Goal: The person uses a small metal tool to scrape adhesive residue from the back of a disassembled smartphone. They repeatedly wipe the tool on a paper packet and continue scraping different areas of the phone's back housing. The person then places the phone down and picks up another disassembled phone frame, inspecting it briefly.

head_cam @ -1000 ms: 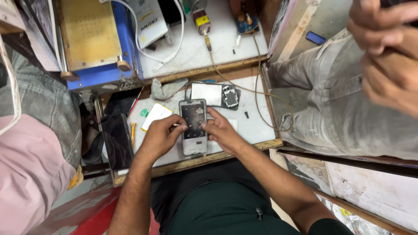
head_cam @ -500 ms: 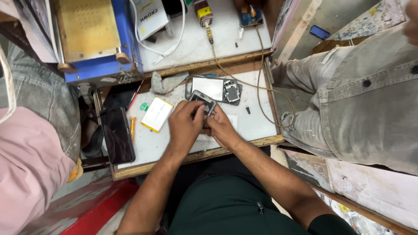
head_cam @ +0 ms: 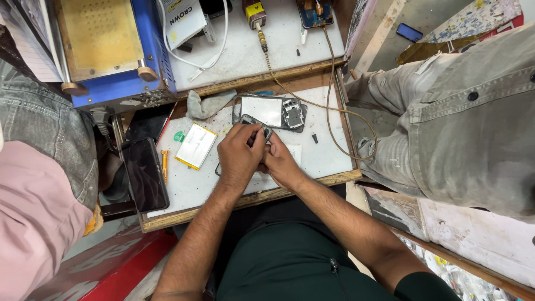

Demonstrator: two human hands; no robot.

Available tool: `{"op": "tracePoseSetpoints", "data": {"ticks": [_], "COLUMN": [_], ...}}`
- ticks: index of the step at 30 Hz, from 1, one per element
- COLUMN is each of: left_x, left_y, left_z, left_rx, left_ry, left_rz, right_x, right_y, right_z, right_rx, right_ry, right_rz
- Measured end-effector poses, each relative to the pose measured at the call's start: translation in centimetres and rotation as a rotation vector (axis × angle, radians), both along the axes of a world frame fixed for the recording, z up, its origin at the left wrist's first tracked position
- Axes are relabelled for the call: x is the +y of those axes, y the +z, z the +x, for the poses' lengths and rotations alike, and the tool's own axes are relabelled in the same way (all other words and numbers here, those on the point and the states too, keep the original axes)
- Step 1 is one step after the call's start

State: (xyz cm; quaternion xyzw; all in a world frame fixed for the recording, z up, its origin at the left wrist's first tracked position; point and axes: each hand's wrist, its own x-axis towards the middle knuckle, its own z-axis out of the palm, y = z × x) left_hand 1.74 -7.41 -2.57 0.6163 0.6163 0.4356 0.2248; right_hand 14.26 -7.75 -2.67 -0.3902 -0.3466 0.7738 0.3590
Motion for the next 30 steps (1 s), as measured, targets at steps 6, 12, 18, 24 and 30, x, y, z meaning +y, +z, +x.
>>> {"op": "tracePoseSetpoints", "data": {"ticks": [6, 12, 18, 24, 30], "left_x": [-0.3, -0.1, -0.6, -0.5, -0.4], "left_y": [-0.1, 0.0, -0.3, -0.6, -1.1], "left_z": [0.2, 0.7, 1.3, 0.8, 0.5], "left_rx": [0.018, 0.015, 0.122, 0.138, -0.003], "left_ry": [-0.004, 0.053, 0.018, -0.085, -0.013], "left_rz": [0.012, 0.031, 0.148, 0.230, 0.167], "right_x": [-0.1, 0.1, -0.3, -0.2, -0.4], "right_y": [0.3, 0.3, 0.0, -0.3, -0.4], "right_z": [-0.1, -0.3, -0.2, -0.4, -0.5], "right_rx": [-0.002, 0.037, -0.221, -0.273, -0.060], "right_ry": [-0.010, -0.027, -0.014, -0.007, -0.039], "right_rz": [-0.004, 0.022, 0.128, 0.134, 0.069]}}
